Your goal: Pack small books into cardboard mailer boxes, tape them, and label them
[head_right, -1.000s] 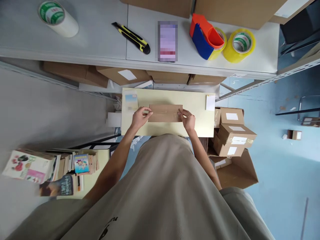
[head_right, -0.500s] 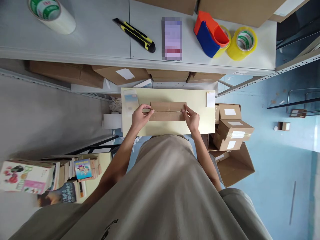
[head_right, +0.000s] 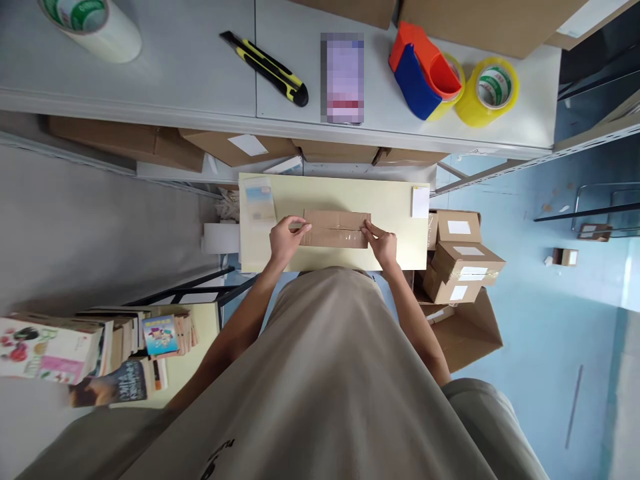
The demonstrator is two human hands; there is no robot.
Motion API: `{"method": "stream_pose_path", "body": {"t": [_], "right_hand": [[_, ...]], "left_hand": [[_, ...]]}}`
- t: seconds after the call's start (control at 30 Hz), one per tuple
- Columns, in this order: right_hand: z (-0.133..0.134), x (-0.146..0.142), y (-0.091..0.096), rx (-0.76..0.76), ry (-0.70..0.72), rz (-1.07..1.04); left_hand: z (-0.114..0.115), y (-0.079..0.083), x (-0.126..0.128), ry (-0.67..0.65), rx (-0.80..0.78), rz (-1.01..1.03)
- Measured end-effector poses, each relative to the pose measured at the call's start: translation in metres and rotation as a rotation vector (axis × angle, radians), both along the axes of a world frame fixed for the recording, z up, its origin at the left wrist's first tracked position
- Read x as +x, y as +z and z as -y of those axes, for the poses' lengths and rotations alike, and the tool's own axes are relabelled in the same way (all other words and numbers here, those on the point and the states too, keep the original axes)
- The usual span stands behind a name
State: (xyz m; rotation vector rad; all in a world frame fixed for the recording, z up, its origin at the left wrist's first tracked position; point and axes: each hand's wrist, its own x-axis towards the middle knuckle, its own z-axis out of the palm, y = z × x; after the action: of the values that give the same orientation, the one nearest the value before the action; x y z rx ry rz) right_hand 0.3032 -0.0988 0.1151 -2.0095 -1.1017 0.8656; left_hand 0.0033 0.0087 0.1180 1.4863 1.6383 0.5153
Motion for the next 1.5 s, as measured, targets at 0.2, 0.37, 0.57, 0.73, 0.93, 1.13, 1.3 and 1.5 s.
{"method": "stream_pose_path", "body": {"t": [0.2, 0.37, 0.57, 0.73, 0.93, 1.13, 1.3, 1.5], "right_hand": [[-0.001, -0.004, -0.007, 0.019, -0.026, 0.007], [-0.003, -0.006, -0.008, -0.029, -0.022, 0.024], [-0.004, -0.007, -0.004, -0.067, -0.034, -0.019], [-0.004, -0.007, -0.004, -0.049, -0.059, -0.075], [-0.003, -0.006, -0.007, -0.040, -0.045, -0.094], [-0.002, -0.008, -0.011, -0.018, -0.053, -0.138], [-0.002, -0.013, -0.011, -0.012, -0.090, -0.177], [0.000, -0.013, -0.016, 0.001, -0.092, -0.193]], "left_hand": [[-0.006, -0.005, -0.002, 0.006, -0.001, 0.029], [-0.005, -0.008, 0.000, 0.041, 0.000, -0.002], [0.001, -0.011, 0.002, 0.105, -0.015, 0.028], [0.000, -0.014, 0.000, 0.151, -0.055, 0.082], [-0.002, -0.016, -0.003, 0.146, -0.068, 0.107], [0.000, -0.020, -0.006, 0.149, -0.059, 0.090], [-0.003, -0.024, -0.008, 0.133, -0.050, 0.084], [-0.002, -0.025, -0.007, 0.128, -0.038, 0.091]]}}
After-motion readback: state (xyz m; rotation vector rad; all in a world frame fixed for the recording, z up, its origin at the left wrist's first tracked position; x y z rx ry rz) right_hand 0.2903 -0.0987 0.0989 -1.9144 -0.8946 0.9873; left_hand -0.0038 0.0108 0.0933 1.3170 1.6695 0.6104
